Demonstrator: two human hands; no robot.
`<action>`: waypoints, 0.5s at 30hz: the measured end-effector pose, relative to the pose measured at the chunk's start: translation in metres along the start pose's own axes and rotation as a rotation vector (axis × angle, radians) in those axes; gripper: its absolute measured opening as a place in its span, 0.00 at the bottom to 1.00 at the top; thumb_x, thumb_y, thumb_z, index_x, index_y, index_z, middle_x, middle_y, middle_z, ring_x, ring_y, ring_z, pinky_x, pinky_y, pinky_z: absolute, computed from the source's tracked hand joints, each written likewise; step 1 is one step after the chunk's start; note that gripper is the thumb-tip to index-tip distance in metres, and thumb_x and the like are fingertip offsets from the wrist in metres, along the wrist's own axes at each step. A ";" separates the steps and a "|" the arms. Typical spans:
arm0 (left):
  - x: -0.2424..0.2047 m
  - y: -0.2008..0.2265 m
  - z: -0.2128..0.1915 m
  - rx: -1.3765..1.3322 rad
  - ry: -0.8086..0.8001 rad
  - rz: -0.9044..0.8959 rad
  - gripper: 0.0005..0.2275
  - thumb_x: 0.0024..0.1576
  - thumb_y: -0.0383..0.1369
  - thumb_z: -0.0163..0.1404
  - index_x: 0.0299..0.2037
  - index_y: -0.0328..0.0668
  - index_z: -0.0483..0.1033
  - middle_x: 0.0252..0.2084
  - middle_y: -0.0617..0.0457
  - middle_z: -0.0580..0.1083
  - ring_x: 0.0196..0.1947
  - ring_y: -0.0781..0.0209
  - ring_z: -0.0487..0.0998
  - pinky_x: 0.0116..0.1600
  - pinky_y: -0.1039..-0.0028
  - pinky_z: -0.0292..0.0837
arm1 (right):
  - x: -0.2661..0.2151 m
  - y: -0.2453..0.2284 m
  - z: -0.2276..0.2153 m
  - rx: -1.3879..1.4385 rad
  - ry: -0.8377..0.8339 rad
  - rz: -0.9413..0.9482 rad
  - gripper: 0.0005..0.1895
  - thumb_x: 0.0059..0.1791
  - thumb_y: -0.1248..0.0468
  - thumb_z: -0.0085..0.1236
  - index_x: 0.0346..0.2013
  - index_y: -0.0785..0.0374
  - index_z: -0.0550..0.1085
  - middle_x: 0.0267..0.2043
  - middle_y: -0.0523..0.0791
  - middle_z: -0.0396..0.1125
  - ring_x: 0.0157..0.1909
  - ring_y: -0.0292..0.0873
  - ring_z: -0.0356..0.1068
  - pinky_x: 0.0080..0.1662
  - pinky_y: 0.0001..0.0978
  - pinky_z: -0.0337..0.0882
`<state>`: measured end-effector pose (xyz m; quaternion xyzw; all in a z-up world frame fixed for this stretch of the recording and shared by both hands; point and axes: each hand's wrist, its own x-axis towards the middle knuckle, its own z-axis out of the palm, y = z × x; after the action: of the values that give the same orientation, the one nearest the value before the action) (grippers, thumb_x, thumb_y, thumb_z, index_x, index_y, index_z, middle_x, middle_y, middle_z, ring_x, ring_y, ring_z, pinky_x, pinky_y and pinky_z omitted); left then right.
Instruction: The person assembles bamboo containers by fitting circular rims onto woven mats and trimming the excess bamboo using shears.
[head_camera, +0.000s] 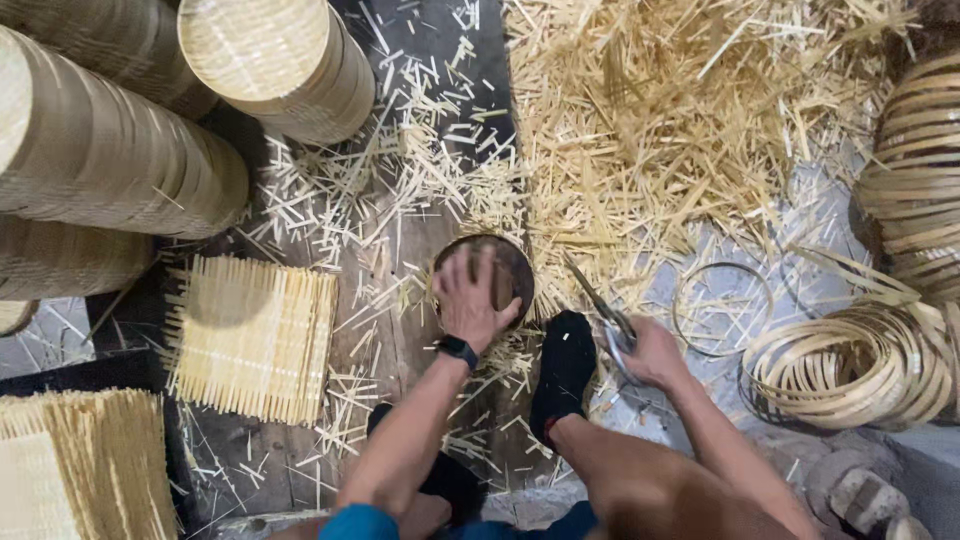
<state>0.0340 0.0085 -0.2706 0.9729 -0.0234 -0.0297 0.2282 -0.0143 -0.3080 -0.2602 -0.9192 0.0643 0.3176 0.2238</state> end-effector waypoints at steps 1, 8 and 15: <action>-0.003 0.007 0.006 -0.021 0.119 -0.142 0.51 0.33 0.56 0.66 0.67 0.42 0.58 0.66 0.29 0.57 0.65 0.30 0.56 0.64 0.33 0.47 | 0.001 -0.011 -0.003 -0.064 0.093 -0.025 0.31 0.45 0.38 0.63 0.44 0.63 0.75 0.42 0.54 0.71 0.48 0.59 0.71 0.51 0.49 0.72; -0.012 0.010 0.014 -0.020 0.148 -0.130 0.45 0.42 0.48 0.64 0.71 0.44 0.56 0.69 0.37 0.58 0.68 0.31 0.56 0.66 0.40 0.53 | 0.062 -0.058 -0.025 -0.340 0.142 -0.344 0.36 0.45 0.46 0.62 0.54 0.72 0.68 0.51 0.60 0.64 0.54 0.59 0.66 0.56 0.50 0.67; -0.007 -0.001 -0.001 -0.054 0.020 0.049 0.45 0.40 0.44 0.66 0.70 0.45 0.59 0.68 0.38 0.59 0.68 0.34 0.56 0.67 0.42 0.53 | 0.089 -0.041 -0.022 -0.466 0.221 -0.364 0.19 0.51 0.52 0.56 0.46 0.66 0.73 0.44 0.53 0.67 0.48 0.53 0.69 0.45 0.50 0.72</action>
<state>0.0268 0.0101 -0.2692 0.9658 -0.0439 -0.0151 0.2551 0.0786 -0.2787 -0.2842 -0.9711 -0.1520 0.1767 0.0519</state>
